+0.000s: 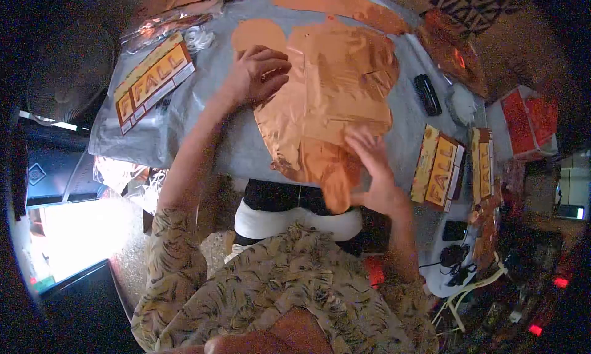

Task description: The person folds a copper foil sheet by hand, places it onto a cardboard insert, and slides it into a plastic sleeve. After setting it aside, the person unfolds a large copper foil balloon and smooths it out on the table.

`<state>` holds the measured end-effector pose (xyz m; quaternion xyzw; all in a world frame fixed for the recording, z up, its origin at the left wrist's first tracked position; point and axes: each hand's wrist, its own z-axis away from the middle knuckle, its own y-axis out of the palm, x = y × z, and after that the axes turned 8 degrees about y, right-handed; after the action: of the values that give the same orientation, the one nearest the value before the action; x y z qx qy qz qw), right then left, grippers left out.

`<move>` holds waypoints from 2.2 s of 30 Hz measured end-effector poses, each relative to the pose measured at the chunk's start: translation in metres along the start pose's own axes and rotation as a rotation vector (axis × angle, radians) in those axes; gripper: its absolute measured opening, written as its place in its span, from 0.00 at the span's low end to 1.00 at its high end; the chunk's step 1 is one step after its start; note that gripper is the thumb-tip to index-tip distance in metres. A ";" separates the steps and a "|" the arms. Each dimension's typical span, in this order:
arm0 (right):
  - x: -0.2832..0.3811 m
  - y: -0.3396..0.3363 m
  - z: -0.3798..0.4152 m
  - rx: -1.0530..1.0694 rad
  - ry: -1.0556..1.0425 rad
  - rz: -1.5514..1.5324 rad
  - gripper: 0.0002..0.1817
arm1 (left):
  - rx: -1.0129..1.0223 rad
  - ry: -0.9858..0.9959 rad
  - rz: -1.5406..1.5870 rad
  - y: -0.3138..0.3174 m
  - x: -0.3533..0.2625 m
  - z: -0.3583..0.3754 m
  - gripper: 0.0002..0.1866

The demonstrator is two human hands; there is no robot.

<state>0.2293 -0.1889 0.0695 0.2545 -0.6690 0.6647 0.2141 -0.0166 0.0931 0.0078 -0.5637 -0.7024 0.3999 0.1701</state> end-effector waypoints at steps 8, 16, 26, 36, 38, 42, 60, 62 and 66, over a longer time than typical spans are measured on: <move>-0.023 0.023 -0.084 -0.221 0.061 0.669 0.32 | 0.016 -0.040 0.055 -0.002 -0.006 0.004 0.14; -0.017 0.049 -0.115 -0.254 0.043 0.700 0.31 | 0.019 -0.055 0.083 -0.003 -0.005 0.005 0.15; -0.022 0.057 -0.126 -0.262 0.036 0.706 0.31 | -0.039 -0.010 0.030 0.012 0.007 0.012 0.18; -0.023 0.059 -0.131 -0.271 0.017 0.704 0.31 | 0.084 -0.074 0.084 -0.009 -0.007 0.004 0.17; -0.019 0.059 -0.133 -0.276 0.020 0.690 0.31 | 0.011 -0.042 0.062 0.004 0.002 0.009 0.17; -0.014 0.059 -0.132 -0.270 0.057 0.646 0.32 | -0.056 -0.043 0.072 0.005 0.004 0.010 0.19; -0.011 0.066 -0.129 -0.284 0.039 0.608 0.31 | 0.051 0.000 -0.018 -0.008 -0.010 0.003 0.27; -0.010 0.066 -0.129 -0.289 0.036 0.590 0.31 | 0.069 -0.014 -0.008 -0.008 -0.010 0.003 0.28; -0.011 0.068 -0.129 -0.299 0.032 0.601 0.31 | 0.056 -0.009 -0.030 -0.007 -0.010 0.002 0.27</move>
<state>0.1891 -0.0601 0.0127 0.0009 -0.8008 0.5965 0.0540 -0.0197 0.0831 0.0135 -0.5461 -0.7002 0.4194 0.1886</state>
